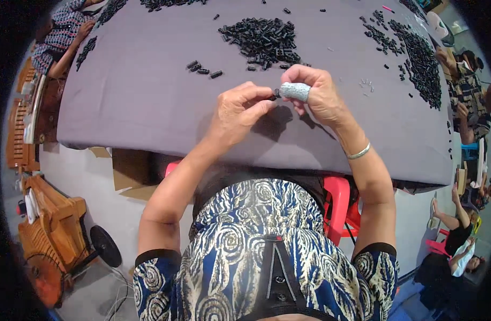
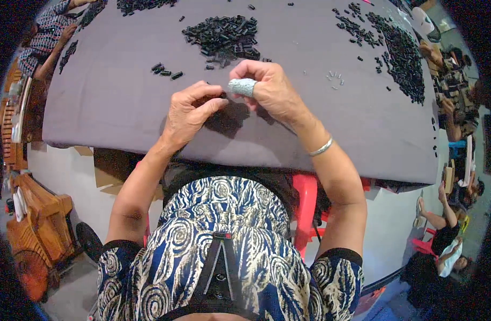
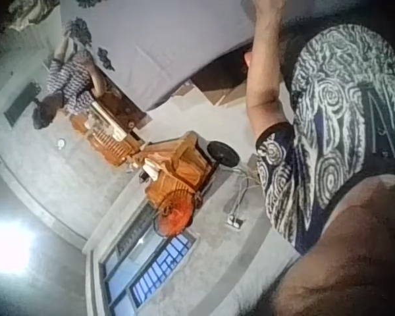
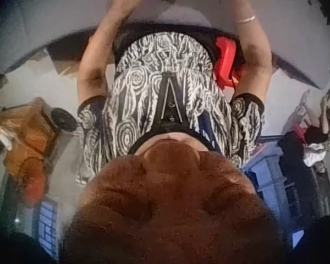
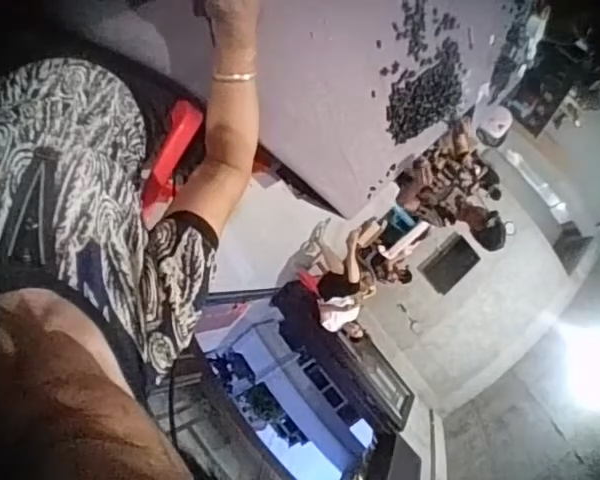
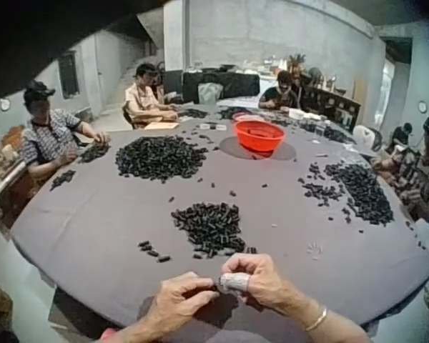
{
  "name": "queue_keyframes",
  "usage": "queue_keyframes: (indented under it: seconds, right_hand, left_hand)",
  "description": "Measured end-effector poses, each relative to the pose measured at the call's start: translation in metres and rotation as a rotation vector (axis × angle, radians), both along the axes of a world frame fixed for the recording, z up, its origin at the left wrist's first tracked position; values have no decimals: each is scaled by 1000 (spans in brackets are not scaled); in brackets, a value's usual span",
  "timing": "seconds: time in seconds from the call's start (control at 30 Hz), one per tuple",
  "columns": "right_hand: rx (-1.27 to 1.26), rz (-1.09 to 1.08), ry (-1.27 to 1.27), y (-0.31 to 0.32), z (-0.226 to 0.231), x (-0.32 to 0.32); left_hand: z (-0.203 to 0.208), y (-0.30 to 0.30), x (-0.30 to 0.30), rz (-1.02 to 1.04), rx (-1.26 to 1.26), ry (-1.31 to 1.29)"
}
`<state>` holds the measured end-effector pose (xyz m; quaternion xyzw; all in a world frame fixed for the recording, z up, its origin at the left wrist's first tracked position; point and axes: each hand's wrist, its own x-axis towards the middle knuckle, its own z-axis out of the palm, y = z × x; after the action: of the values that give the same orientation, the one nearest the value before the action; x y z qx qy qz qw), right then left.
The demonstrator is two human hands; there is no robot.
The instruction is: Assembling small plastic components by wrapping them with thread from a spool.
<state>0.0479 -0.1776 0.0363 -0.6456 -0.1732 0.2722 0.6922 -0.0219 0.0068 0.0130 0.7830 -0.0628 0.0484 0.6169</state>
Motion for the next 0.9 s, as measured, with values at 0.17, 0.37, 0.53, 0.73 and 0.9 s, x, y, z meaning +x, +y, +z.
queue_keyframes:
  seconds: [0.17,0.37,0.53,0.73,0.9]
  right_hand:
    - [4,-32,1,5,-8,-8]
    - [-97,-36,-128,4,-11,-10]
    - [-156,-73,-267,3,-11,-14]
    - [-178,-174,-721,10,-16,-19]
    - [-210,-197,-1032,13,-17,-22]
  left_hand:
    - [0,-1,1,9,56,-24]
    - [-4,-1,0,5,76,-64]
    - [-3,-4,0,4,44,-77]
    - [-10,-3,-2,51,27,-88]
    - [-12,-4,0,86,-42,-80]
